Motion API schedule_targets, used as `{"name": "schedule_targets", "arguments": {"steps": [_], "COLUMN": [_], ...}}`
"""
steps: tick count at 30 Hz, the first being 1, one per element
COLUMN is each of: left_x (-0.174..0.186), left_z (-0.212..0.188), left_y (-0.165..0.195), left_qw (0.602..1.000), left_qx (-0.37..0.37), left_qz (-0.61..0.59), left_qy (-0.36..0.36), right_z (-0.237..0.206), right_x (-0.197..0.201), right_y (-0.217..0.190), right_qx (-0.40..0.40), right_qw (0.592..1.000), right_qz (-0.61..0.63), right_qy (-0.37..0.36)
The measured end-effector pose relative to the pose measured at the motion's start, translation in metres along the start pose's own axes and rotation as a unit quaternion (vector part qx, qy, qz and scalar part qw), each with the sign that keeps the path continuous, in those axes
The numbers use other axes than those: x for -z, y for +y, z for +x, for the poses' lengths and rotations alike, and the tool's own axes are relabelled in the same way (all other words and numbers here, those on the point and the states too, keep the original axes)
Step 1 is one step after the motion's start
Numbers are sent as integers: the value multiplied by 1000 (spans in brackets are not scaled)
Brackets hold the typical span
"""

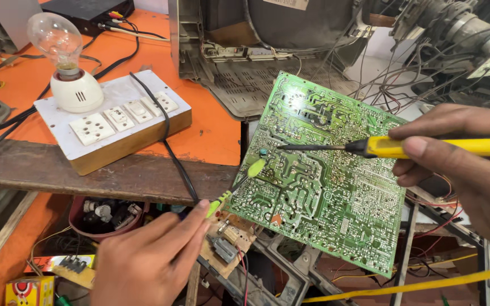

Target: The person holds a green circuit board against the workbench edge with one hand and solders components on it with a yellow soldering iron, working across different spots on the board. They occasionally use a small brush on the board and reposition it to reach other areas.

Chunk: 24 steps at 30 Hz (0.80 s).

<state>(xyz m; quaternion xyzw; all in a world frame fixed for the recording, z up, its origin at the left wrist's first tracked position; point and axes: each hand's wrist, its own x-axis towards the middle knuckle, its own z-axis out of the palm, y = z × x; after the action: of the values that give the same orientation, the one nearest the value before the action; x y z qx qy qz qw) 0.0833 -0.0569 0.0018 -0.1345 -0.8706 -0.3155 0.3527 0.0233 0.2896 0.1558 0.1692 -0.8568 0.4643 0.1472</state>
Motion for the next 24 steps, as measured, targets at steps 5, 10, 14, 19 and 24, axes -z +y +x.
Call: {"name": "schedule_targets", "arguments": {"steps": [5, 10, 14, 19, 24], "left_x": [3, 2, -1, 0, 0], "left_z": [-4, -16, -18, -14, -13], "left_y": [0, -4, -3, 0, 1], "left_qw": [991, 993, 992, 988, 990], "left_qx": [81, 103, 109, 145, 130], "left_qz": [81, 24, 15, 17, 20], "left_qy": [69, 61, 61, 38, 43], "right_z": [6, 13, 13, 15, 17], "right_x": [-17, -28, -32, -34, -33], "right_y": [-10, -16, -15, -10, -8], "right_qx": [3, -10, -19, -10, -3], "right_qw": [1000, 999, 999, 999, 998], "right_qz": [17, 7, 6, 3, 19], "right_qy": [-12, -36, -28, -36, -53]}}
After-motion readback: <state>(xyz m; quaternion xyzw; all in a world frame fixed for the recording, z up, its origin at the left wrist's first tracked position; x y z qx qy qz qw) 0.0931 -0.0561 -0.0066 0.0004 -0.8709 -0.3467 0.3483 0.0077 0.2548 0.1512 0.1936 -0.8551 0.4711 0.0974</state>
